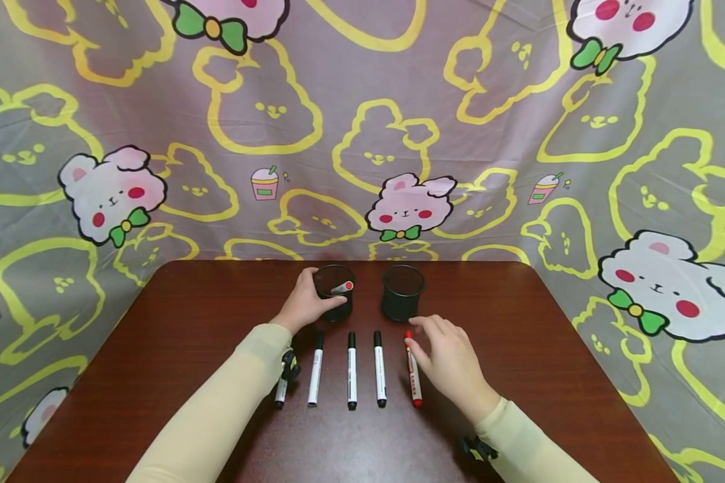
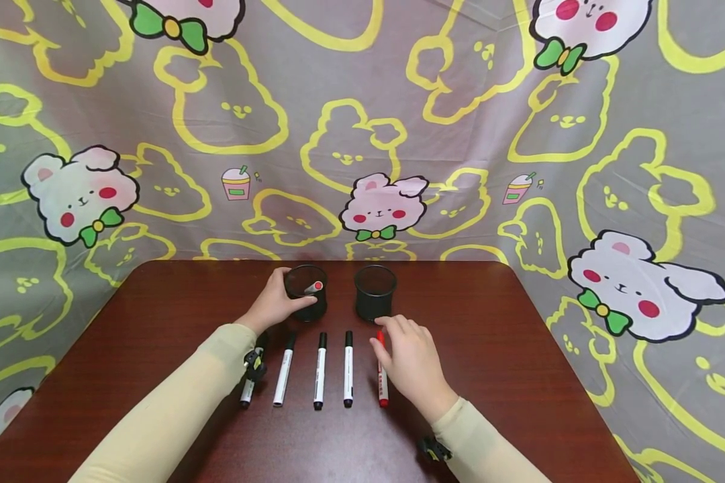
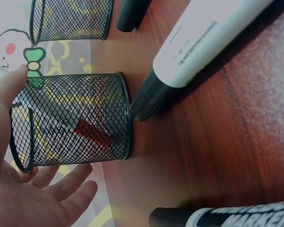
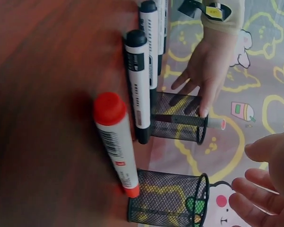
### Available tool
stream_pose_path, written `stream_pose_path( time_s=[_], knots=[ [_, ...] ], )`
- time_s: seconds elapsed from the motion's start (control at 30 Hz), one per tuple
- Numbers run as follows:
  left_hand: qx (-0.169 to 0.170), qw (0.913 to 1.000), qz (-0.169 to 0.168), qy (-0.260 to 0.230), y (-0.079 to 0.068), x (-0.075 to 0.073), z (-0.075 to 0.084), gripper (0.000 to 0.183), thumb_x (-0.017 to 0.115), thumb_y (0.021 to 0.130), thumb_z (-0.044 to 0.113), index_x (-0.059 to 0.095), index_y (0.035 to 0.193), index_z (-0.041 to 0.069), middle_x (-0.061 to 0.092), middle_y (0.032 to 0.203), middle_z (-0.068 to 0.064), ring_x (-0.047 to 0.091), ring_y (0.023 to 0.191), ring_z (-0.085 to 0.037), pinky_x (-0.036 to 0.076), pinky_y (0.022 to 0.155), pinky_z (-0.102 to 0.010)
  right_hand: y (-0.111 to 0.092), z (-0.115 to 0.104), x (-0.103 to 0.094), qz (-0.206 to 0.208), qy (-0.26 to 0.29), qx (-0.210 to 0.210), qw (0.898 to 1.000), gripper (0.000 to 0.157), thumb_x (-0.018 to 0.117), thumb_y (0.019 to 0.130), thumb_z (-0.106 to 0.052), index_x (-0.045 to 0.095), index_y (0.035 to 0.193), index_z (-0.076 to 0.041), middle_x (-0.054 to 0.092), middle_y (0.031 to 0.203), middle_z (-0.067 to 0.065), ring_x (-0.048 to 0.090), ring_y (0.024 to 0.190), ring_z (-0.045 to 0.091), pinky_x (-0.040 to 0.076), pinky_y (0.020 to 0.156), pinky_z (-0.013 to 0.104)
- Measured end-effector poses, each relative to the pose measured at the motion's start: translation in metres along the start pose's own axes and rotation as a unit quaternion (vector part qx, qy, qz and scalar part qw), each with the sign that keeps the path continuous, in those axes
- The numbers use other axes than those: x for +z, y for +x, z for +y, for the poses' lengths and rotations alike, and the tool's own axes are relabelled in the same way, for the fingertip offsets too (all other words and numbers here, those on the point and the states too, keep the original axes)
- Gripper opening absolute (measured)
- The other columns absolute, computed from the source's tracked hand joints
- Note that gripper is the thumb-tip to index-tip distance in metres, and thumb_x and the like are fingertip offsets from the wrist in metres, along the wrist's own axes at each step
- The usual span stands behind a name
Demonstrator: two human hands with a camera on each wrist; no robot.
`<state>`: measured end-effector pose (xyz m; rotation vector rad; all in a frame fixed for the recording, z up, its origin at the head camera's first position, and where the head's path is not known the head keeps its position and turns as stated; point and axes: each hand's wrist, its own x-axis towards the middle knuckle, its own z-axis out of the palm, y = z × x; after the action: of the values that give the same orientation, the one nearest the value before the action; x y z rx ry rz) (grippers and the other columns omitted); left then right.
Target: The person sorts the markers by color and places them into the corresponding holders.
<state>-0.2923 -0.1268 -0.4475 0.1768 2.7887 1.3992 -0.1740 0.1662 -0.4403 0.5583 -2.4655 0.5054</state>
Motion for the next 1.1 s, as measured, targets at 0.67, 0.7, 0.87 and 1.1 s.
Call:
stream_pose_path(
  time_s=[0.67, 0.7, 0.87, 1.1],
  knots=[
    [0.002, 1.0, 0.002, 0.009, 0.002, 0.001, -0.003, 0.096, 0.083, 0.086, 0.045, 0.027, 0.152, 0.003, 0.038, 0.149, -0.022, 0.055, 0.129, -0.038, 0.046, 0.108, -0.053, -0.03, -0.003, 0.002, -0.068, -0.039, -0.001, 0.997, 0.038, 0.089, 0.079, -0.032, 0.073, 0.108, -0.012, 0.07, 0.097, -0.002, 0.066, 0.086, 0.021, 0.052, 0.073, 0.043],
    [0.001, 1.0, 0.002, 0.008, 0.002, 0.001, -0.003, 0.096, 0.082, 0.087, 0.044, 0.027, 0.152, 0.003, 0.038, 0.149, -0.022, 0.055, 0.13, -0.038, 0.046, 0.108, -0.053, -0.031, -0.003, 0.003, -0.07, -0.04, -0.003, 0.997, 0.04, 0.09, 0.079, -0.033, 0.073, 0.108, -0.012, 0.07, 0.097, -0.001, 0.067, 0.086, 0.022, 0.052, 0.073, 0.043],
    [0.003, 1.0, 0.001, 0.005, 0.002, 0.0, -0.002, 0.096, 0.083, 0.087, 0.044, 0.026, 0.152, 0.003, 0.037, 0.15, -0.022, 0.054, 0.13, -0.038, 0.046, 0.109, -0.054, -0.037, -0.005, 0.006, -0.082, -0.056, -0.004, 0.995, 0.044, 0.091, 0.075, -0.035, 0.073, 0.107, -0.011, 0.07, 0.095, 0.0, 0.066, 0.084, 0.022, 0.052, 0.07, 0.041],
    [0.002, 1.0, 0.002, 0.003, 0.002, 0.0, -0.003, 0.095, 0.082, 0.087, 0.043, 0.026, 0.152, 0.002, 0.037, 0.15, -0.023, 0.054, 0.131, -0.039, 0.045, 0.109, -0.054, -0.045, -0.007, 0.008, -0.103, -0.064, 0.005, 0.993, 0.046, 0.093, 0.072, -0.04, 0.072, 0.1, -0.01, 0.067, 0.09, -0.001, 0.064, 0.08, 0.021, 0.051, 0.067, 0.041]
  ],
)
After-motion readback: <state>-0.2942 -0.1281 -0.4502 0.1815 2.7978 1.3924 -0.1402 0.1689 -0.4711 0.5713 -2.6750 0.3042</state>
